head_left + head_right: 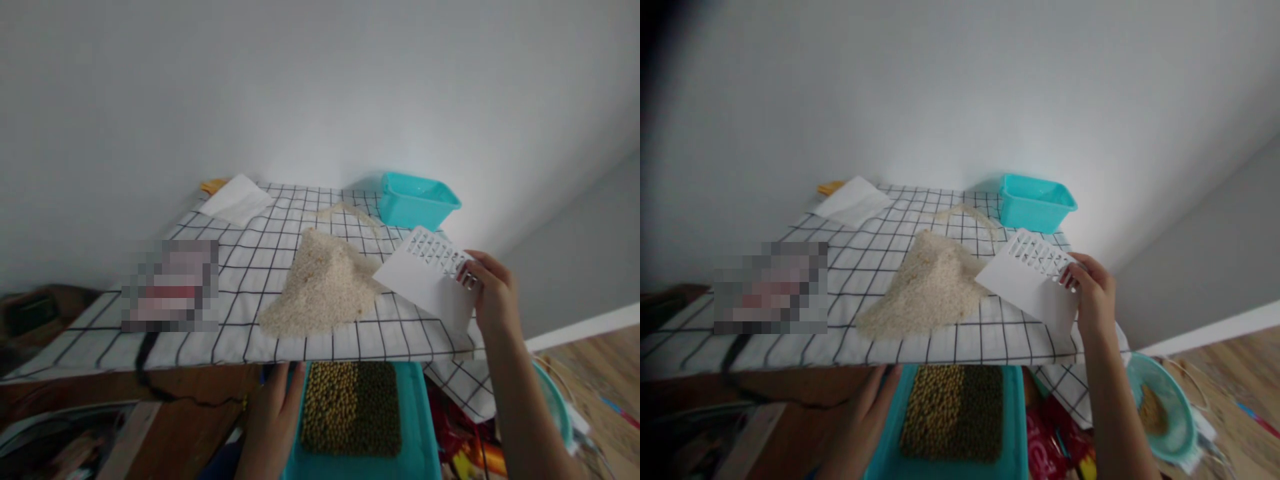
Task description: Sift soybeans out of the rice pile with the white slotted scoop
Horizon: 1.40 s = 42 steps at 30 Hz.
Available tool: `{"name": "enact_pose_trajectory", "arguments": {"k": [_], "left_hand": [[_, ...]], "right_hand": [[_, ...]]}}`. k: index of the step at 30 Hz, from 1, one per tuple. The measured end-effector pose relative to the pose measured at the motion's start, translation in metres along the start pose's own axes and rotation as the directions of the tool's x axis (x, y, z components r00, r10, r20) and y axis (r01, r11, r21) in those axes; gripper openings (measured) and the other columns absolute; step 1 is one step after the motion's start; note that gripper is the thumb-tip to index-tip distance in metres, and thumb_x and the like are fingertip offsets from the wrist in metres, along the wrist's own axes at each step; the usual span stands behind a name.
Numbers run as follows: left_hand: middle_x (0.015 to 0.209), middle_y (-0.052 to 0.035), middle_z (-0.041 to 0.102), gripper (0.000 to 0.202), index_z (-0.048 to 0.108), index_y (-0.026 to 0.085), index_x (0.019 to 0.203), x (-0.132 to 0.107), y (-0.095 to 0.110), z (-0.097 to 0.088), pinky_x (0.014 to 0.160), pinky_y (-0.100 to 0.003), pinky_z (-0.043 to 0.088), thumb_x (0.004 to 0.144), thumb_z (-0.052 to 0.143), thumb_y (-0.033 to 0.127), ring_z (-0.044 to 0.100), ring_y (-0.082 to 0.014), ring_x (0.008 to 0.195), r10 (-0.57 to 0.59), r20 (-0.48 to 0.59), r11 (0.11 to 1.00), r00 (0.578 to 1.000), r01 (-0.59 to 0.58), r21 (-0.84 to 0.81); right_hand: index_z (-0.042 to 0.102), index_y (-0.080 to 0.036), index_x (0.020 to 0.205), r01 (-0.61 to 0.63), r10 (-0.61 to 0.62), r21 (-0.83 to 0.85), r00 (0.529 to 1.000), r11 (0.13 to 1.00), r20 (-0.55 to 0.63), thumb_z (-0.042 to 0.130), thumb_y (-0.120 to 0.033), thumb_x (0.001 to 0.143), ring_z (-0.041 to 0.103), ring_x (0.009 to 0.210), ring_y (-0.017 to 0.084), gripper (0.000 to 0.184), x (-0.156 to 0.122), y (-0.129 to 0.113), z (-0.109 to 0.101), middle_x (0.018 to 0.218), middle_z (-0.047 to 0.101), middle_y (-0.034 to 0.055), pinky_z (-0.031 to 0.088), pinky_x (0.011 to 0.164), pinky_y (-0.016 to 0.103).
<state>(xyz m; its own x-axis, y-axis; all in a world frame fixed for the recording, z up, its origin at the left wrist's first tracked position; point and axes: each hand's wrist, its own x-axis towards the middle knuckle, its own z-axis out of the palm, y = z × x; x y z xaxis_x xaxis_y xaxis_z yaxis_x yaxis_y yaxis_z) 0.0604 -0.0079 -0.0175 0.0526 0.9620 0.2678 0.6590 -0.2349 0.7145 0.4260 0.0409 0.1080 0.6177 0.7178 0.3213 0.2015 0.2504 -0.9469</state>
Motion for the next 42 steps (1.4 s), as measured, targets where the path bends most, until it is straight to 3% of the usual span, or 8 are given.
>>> {"name": "enact_pose_trajectory", "arguments": {"k": [1,3,8,13,20,27,34,42], "left_hand": [[0.109,-0.0073,0.079,0.04,0.068,0.027,0.109,0.003,0.008,-0.006,0.09,-0.041,0.058,0.094,0.035,0.044,0.072,-0.0277,0.104,-0.004,0.088,1.0,0.996,0.007,-0.03],[0.11,-0.0096,0.078,0.04,0.068,0.026,0.105,0.008,0.02,-0.013,0.095,-0.044,0.056,0.093,0.036,0.046,0.071,-0.0293,0.108,-0.084,0.137,0.993,0.987,0.094,-0.067],[0.12,-0.0137,0.074,0.041,0.066,0.022,0.105,0.008,0.025,-0.009,0.104,-0.049,0.049,0.09,0.038,0.048,0.066,-0.0313,0.118,-0.221,0.12,0.965,0.968,0.234,-0.113],[0.122,-0.0112,0.074,0.036,0.066,0.024,0.107,0.007,0.019,-0.004,0.106,-0.047,0.047,0.089,0.043,0.045,0.064,-0.0291,0.121,-0.231,0.112,0.951,0.967,0.248,-0.182],[0.124,-0.0121,0.072,0.039,0.063,0.022,0.112,0.006,0.019,-0.011,0.108,-0.046,0.046,0.094,0.038,0.047,0.063,-0.0263,0.122,-0.217,0.144,0.949,0.965,0.244,-0.201],[0.133,-0.0182,0.066,0.047,0.058,0.017,0.12,0.001,0.008,-0.015,0.113,-0.049,0.039,0.091,0.04,0.049,0.057,-0.0284,0.13,-0.267,0.104,0.935,0.958,0.284,-0.212],[0.137,-0.0225,0.06,0.063,0.056,0.012,0.122,0.006,0.013,-0.031,0.117,-0.055,0.029,0.083,0.038,0.058,0.051,-0.0324,0.134,-0.36,0.149,0.889,0.921,0.388,-0.243],[0.131,-0.017,0.067,0.053,0.059,0.019,0.115,0.005,0.008,-0.037,0.113,-0.055,0.035,0.084,0.041,0.057,0.057,-0.0321,0.128,-0.382,0.117,0.887,0.917,0.399,-0.233]], "right_hand": [[0.073,-0.021,0.085,-0.003,0.003,-0.002,1.0,1.0,-0.016,0.068,-0.028,0.069,0.049,0.054,0.01,0.019,-0.004,-0.001,-0.007,0.063,0.062,-0.0018,0.033,0.051,0.023],[0.073,-0.021,0.086,-0.011,0.011,-0.013,0.999,1.0,-0.04,0.069,-0.028,0.069,0.05,0.055,0.01,0.018,-0.012,-0.005,-0.02,0.063,0.062,-0.0019,0.033,0.051,0.023],[0.074,-0.021,0.089,-0.039,0.036,-0.087,0.999,0.995,-0.036,0.07,-0.028,0.07,0.05,0.055,0.011,0.02,-0.037,-0.016,-0.039,0.064,0.064,-0.0011,0.035,0.051,0.023],[0.074,-0.02,0.091,0.009,-0.008,-0.162,1.0,0.987,0.006,0.07,-0.03,0.072,0.05,0.054,0.011,0.021,-0.048,-0.025,-0.027,0.061,0.061,-0.002,0.036,0.051,0.023],[0.073,-0.02,0.091,0.06,-0.043,-0.203,0.995,0.977,0.087,0.068,-0.032,0.074,0.051,0.055,0.012,0.021,-0.05,-0.028,-0.006,0.061,0.061,-0.0021,0.038,0.053,0.025],[0.072,-0.022,0.093,0.106,-0.083,-0.23,0.991,0.967,0.109,0.067,-0.031,0.077,0.052,0.058,0.012,0.02,-0.05,-0.03,-0.005,0.063,0.062,-0.0023,0.037,0.055,0.025],[0.073,-0.022,0.091,0.133,-0.108,-0.202,0.985,0.97,0.132,0.068,-0.03,0.077,0.051,0.057,0.011,0.017,-0.051,-0.033,0.0,0.062,0.062,-0.0026,0.036,0.055,0.025],[0.074,-0.024,0.092,0.116,-0.094,-0.208,0.989,0.971,0.111,0.069,-0.032,0.076,0.05,0.06,0.012,0.019,-0.053,-0.036,-0.009,0.065,0.062,-0.0023,0.034,0.056,0.025]]}}
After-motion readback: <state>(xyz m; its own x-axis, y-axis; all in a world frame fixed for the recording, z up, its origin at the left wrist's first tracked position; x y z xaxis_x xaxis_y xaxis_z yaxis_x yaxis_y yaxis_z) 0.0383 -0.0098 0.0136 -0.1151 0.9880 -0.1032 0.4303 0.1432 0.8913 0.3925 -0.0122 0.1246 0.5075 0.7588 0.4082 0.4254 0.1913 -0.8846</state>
